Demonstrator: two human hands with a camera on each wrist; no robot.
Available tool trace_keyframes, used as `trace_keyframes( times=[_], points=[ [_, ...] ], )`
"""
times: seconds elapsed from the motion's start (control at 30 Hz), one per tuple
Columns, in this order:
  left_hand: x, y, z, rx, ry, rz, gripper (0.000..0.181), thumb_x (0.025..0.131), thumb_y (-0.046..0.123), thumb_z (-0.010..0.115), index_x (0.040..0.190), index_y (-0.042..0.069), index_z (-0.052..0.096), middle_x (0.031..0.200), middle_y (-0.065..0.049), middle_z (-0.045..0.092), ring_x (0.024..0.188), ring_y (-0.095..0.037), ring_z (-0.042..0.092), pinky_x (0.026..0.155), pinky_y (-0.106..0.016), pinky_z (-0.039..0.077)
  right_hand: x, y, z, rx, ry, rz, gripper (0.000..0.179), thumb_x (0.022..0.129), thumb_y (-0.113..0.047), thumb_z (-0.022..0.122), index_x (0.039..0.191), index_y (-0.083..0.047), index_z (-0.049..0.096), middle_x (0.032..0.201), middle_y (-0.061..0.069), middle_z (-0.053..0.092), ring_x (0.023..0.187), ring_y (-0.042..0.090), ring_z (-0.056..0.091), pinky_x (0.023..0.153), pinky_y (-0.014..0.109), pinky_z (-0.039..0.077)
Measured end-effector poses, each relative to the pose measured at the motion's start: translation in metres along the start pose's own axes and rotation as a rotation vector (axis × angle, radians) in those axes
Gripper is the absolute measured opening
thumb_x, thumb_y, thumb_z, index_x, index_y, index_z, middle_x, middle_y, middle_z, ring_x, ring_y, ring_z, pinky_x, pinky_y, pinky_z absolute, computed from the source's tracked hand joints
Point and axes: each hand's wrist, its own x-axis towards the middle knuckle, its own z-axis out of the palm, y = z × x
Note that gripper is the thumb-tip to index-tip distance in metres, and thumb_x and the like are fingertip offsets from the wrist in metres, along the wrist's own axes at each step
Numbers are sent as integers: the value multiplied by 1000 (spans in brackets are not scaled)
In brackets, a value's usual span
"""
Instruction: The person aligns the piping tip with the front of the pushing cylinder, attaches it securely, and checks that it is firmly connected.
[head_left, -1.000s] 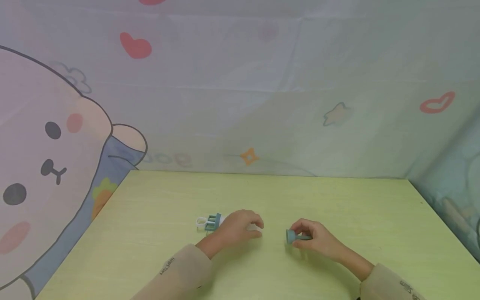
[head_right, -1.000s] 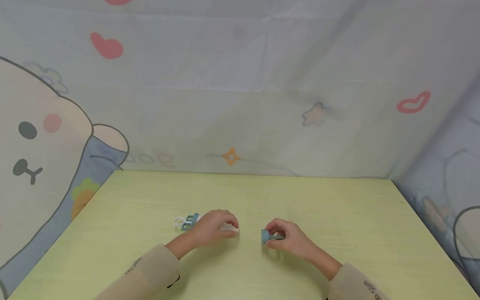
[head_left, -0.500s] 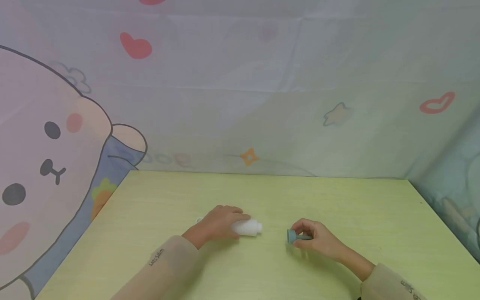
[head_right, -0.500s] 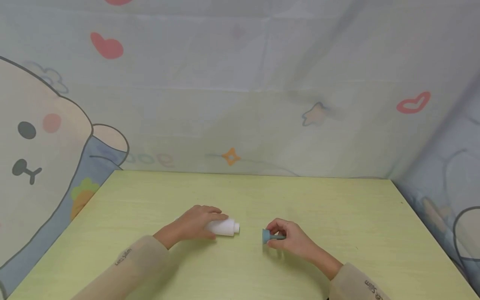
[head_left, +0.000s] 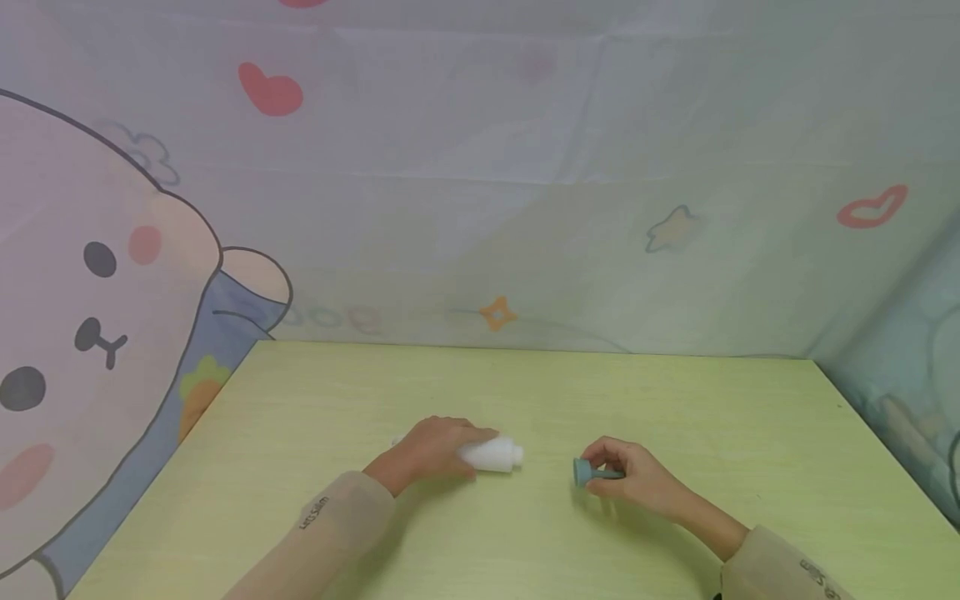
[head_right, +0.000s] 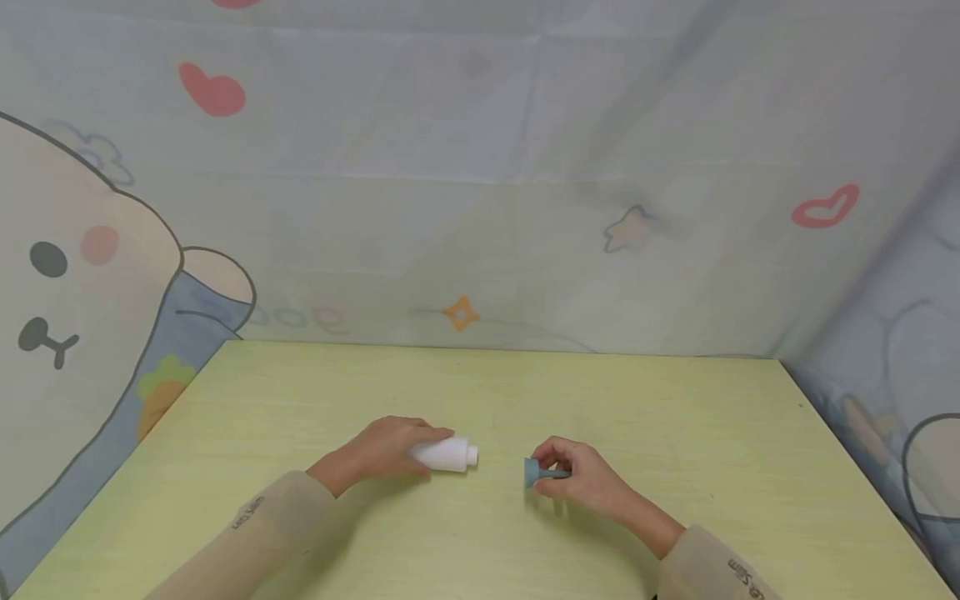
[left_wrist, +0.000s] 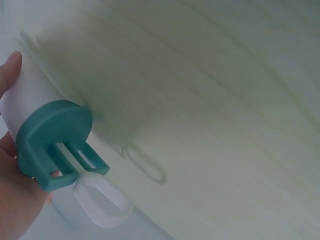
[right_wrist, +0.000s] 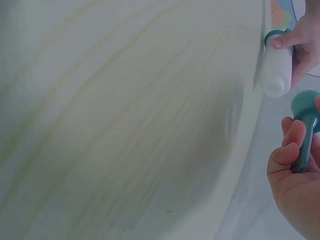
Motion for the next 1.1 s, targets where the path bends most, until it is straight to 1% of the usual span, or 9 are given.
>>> trace_keyframes(
  times=[0.07,0.2,0.37,0.6,0.7,0.9,1.1],
  points=[
    [0,1,-2,-26,1,0,58,70,31,73,124,22,52,109,-1,62,96,-17,58,78,-32,45,1,-1,-1,-2,-2,-3,28,81,-10,62,103,5,54,92,13,59,72,6,55,62,20,46],
    [0,6,-8,-64,9,19,57,70,31,72,123,22,53,107,0,63,93,-15,58,75,-30,45,3,-2,-2,-31,5,-24,27,80,-10,62,102,4,54,90,12,59,71,4,54,62,20,45],
    [1,17,-15,-97,-4,38,55,72,32,71,123,23,54,107,0,63,93,-15,58,74,-29,45,6,-1,1,-76,17,-44,27,80,-12,63,102,2,55,92,13,59,70,3,53,61,20,46],
    [1,30,-19,-76,-34,56,54,72,35,70,123,26,53,107,2,64,92,-13,58,73,-25,44,13,-3,6,-95,20,-56,27,80,-12,63,103,0,55,91,14,59,69,3,54,60,21,46],
    [2,34,-20,-75,-29,69,55,72,36,70,123,25,54,106,3,64,91,-12,59,72,-24,44,15,-4,8,-93,15,-63,27,80,-12,63,103,0,55,92,15,59,68,3,54,61,21,47],
    [1,39,-21,-65,-17,98,55,71,37,70,122,24,54,106,3,64,90,-11,59,70,-23,44,17,-7,13,-82,-7,-60,27,80,-13,63,102,0,55,94,16,59,69,4,55,63,21,48],
    [0,40,-20,-84,-17,109,55,71,37,70,122,24,54,106,2,64,88,-11,59,68,-22,43,16,-8,15,-79,-13,-65,27,80,-13,64,102,1,55,94,16,59,71,4,56,65,21,48]
  ],
)
